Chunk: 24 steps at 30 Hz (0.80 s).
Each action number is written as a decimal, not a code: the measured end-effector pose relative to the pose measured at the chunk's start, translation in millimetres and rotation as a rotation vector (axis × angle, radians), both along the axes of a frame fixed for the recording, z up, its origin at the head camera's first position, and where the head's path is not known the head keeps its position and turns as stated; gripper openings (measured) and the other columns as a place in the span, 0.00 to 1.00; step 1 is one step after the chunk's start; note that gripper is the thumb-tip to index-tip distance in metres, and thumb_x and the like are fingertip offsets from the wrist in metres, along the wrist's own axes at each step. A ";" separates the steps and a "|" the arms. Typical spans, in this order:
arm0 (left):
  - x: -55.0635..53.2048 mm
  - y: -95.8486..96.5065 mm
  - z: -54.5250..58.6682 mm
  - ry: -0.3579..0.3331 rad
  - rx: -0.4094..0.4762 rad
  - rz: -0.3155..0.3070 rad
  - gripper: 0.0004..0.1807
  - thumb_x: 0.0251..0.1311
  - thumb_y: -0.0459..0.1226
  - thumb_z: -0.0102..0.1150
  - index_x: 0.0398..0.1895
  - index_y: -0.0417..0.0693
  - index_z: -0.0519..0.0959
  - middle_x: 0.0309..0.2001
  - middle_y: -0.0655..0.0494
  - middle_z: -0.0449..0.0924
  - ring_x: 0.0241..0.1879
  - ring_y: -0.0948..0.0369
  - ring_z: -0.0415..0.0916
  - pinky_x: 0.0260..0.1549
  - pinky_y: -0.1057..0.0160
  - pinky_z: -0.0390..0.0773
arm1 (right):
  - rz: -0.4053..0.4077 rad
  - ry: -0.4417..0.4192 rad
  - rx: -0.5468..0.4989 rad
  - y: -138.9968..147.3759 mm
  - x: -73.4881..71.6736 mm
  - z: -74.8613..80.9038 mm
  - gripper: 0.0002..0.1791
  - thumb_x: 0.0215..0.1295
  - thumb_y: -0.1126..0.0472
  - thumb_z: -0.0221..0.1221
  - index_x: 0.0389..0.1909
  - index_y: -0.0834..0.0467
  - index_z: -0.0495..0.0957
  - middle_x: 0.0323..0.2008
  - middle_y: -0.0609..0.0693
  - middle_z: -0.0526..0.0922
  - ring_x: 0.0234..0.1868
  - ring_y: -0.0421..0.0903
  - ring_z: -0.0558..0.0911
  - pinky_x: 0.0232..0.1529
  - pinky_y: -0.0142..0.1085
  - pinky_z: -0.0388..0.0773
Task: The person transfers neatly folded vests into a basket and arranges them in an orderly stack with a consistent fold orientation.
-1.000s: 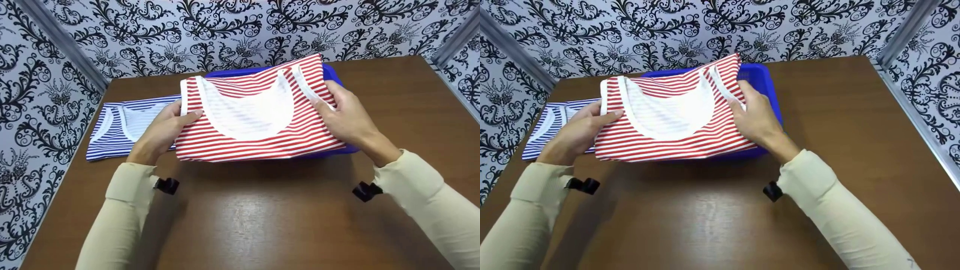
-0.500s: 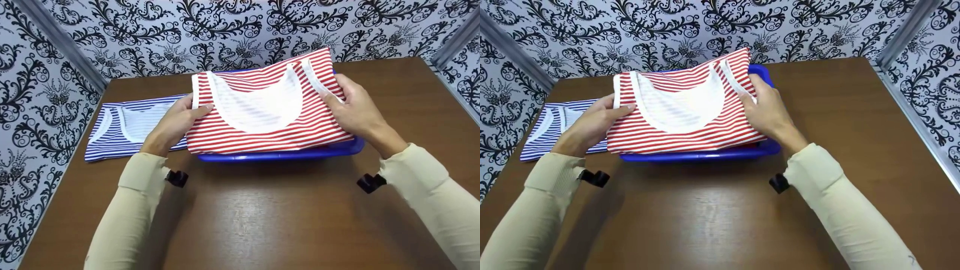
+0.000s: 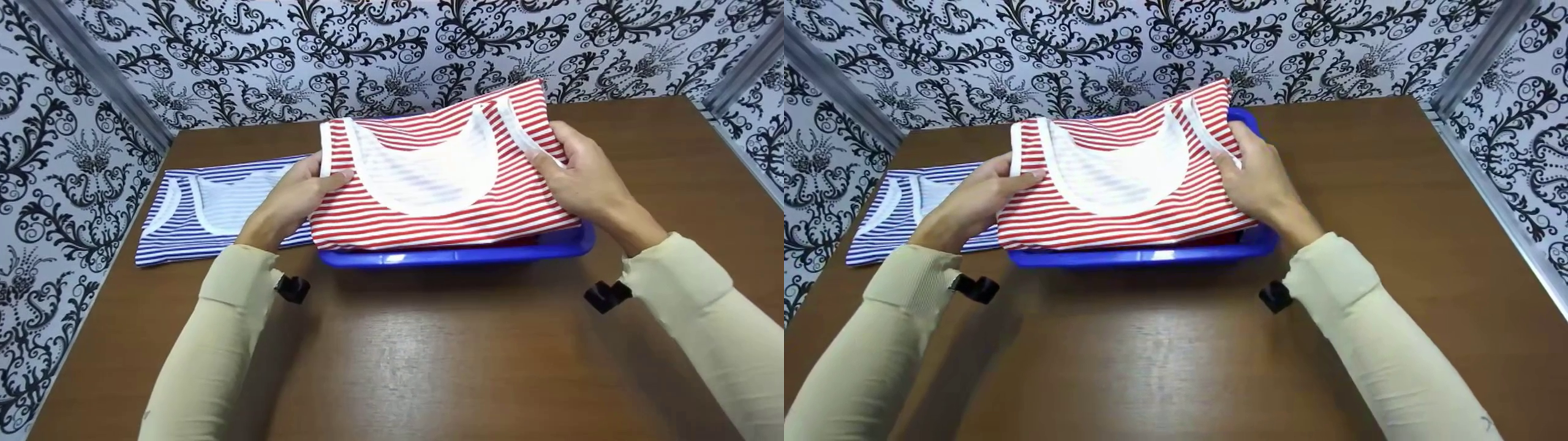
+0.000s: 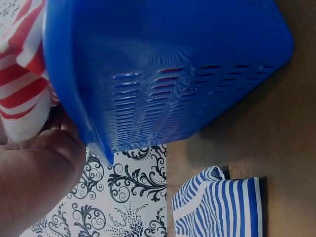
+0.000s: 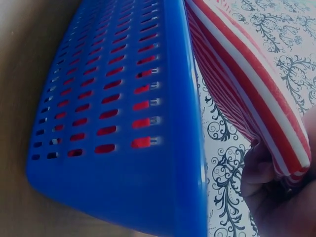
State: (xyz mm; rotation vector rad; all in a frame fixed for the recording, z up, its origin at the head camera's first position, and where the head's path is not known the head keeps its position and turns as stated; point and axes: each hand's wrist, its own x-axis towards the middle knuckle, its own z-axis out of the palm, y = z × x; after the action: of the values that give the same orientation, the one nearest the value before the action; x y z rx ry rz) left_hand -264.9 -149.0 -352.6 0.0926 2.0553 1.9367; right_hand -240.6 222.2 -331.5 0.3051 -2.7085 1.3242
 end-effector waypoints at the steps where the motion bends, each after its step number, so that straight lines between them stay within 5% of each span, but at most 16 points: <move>1: -0.3 -0.1 -0.1 0.001 -0.013 0.005 0.25 0.72 0.37 0.53 0.69 0.43 0.65 0.49 0.45 0.80 0.39 0.56 0.83 0.39 0.60 0.84 | 0.004 0.000 -0.006 -0.2 -0.9 -0.1 0.23 0.75 0.49 0.51 0.64 0.58 0.70 0.42 0.55 0.78 0.31 0.43 0.81 0.32 0.29 0.76; 7: -0.6 1.4 -1.2 0.032 -0.087 0.028 0.23 0.71 0.39 0.54 0.67 0.46 0.68 0.48 0.46 0.80 0.39 0.55 0.83 0.39 0.60 0.83 | 0.019 0.002 -0.010 -0.4 -6.3 -5.4 0.23 0.75 0.51 0.51 0.64 0.59 0.70 0.43 0.56 0.78 0.33 0.43 0.80 0.34 0.29 0.76; 14: -0.4 5.6 -2.2 0.145 -0.216 0.000 0.24 0.71 0.40 0.54 0.67 0.44 0.68 0.49 0.47 0.79 0.40 0.60 0.80 0.41 0.64 0.80 | 0.037 0.000 0.009 4.1 -12.6 -16.0 0.22 0.75 0.52 0.51 0.63 0.59 0.70 0.42 0.56 0.79 0.33 0.43 0.79 0.35 0.29 0.75; 24: -2.4 14.4 -3.3 0.191 -0.344 -0.004 0.26 0.71 0.41 0.55 0.69 0.47 0.67 0.49 0.48 0.81 0.42 0.57 0.81 0.44 0.62 0.81 | 0.040 0.008 0.025 11.1 -16.3 -27.2 0.24 0.75 0.51 0.51 0.65 0.59 0.69 0.44 0.56 0.78 0.35 0.45 0.77 0.37 0.29 0.72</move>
State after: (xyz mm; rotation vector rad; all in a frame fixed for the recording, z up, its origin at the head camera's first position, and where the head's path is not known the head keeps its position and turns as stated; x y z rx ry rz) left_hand -267.4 -134.7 -355.9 0.2087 2.4782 1.5959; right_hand -256.9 233.3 -358.7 0.3683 -2.7285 1.2975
